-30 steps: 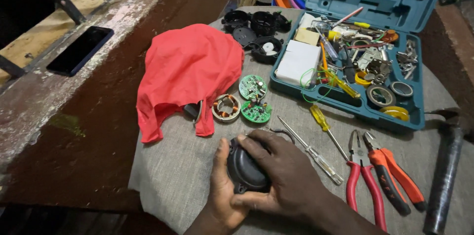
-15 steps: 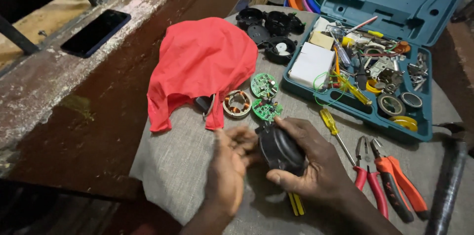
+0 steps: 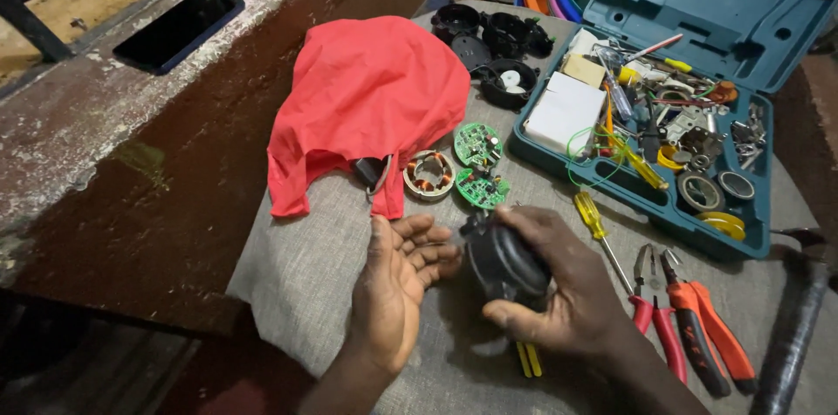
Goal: The person disassembles a small black circular electronic component using a screwdriver, then uses pliers to adjust internal parts. The person removes the cover, manipulates the internal mechanism, and reassembles the component.
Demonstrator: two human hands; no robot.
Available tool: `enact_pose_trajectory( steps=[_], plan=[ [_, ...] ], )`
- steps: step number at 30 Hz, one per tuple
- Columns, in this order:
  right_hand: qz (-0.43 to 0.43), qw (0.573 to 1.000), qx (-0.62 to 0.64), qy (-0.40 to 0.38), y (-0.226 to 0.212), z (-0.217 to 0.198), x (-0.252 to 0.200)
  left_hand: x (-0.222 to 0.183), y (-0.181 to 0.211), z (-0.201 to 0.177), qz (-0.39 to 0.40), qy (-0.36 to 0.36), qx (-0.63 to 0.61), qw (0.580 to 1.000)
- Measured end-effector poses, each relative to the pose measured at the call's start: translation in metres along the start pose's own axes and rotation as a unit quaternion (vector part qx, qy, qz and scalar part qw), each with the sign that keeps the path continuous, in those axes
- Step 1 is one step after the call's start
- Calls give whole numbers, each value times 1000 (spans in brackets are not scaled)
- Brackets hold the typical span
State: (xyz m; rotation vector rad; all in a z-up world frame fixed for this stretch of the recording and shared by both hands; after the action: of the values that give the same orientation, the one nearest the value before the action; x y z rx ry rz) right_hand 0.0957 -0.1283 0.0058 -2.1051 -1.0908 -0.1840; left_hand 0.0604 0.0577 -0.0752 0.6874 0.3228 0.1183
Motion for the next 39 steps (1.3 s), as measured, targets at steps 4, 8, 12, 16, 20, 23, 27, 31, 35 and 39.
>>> enact_pose_trajectory(
  steps=[4,8,12,16,20,23,27,31,35,39],
  plan=[
    [-19,999,3,27,2,-11,-1,1,8,2,-1,8,-2,1000],
    [-14,999,-19,36,2,-12,-4,-2,6,3,-2,4,1,1000],
    [-19,998,-45,25,3,-6,-6,-4,4,6,-17,12,-3,1000],
    [-20,998,-57,18,-6,-4,-4,-3,3,9,-15,16,6,1000],
    [-48,992,-101,61,-15,-14,-7,-1,2,9,-16,9,6,1000],
    [-45,993,-78,81,-12,-15,-13,-2,-7,12,-37,-10,17,999],
    [-59,996,-44,46,-20,-7,-5,-8,-15,24,-60,-37,19,997],
    [-73,994,-76,32,-23,-8,-3,-11,-12,26,-75,-13,44,996],
    [-70,996,-51,38,-23,-8,-4,-10,-18,24,-85,-31,26,996],
    [-77,994,-60,50,-25,-13,-3,-5,-26,16,-88,-45,8,995]
  ],
)
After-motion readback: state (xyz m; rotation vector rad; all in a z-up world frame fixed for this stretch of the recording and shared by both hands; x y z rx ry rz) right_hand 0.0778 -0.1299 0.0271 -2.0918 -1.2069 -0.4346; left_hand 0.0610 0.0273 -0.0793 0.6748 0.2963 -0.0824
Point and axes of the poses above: each hand's wrist, its own x-axis towards the middle knuckle, its own z-axis out of the palm, y = z × x, the point moved 6 cm from there along x, towards the middle knuckle, and after that the axes turned 3 degrees about -y, right-handed, at the moved point
